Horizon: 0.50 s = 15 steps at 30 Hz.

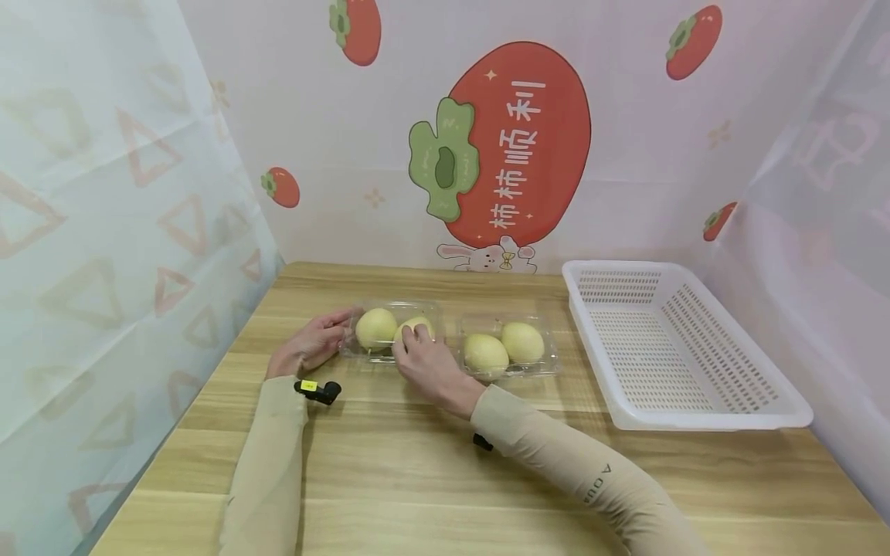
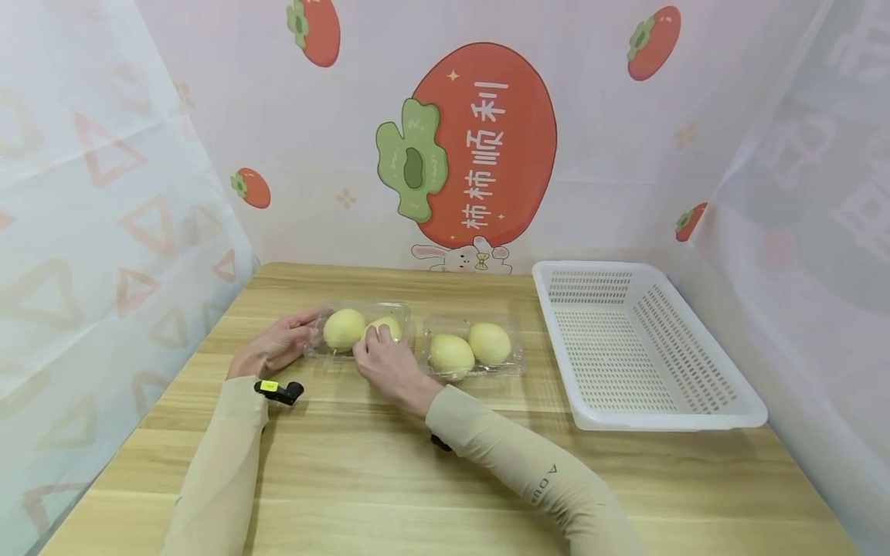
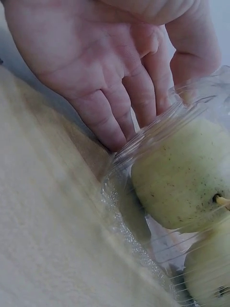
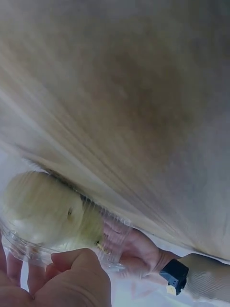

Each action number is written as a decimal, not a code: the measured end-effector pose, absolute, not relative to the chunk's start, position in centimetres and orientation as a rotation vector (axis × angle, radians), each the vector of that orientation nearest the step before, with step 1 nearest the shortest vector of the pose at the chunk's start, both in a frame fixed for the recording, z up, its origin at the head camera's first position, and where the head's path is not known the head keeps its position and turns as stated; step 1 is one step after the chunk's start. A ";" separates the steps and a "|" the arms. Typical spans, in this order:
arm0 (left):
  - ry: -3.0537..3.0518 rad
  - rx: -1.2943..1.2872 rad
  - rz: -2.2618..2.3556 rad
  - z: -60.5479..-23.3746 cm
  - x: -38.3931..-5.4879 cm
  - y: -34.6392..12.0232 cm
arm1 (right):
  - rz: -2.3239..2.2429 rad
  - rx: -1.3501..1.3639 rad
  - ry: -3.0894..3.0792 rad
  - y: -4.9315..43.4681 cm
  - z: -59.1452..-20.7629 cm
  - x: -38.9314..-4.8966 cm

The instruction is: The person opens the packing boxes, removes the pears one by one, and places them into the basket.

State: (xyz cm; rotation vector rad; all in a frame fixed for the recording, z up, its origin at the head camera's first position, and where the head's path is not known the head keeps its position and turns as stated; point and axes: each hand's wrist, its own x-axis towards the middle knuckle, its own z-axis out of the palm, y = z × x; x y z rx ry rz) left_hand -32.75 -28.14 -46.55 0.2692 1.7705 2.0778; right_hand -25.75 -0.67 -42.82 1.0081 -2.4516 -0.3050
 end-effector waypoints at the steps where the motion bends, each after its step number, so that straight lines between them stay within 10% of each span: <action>1: 1.777 0.268 2.076 -46.6 -32.7 -28.1 | -0.315 1.020 -2.438 -0.5 -42.9 -25.7; 15: 1.802 0.322 2.063 -46.7 -32.9 -28.2 | -0.464 1.208 -2.263 1.8 -42.0 -26.0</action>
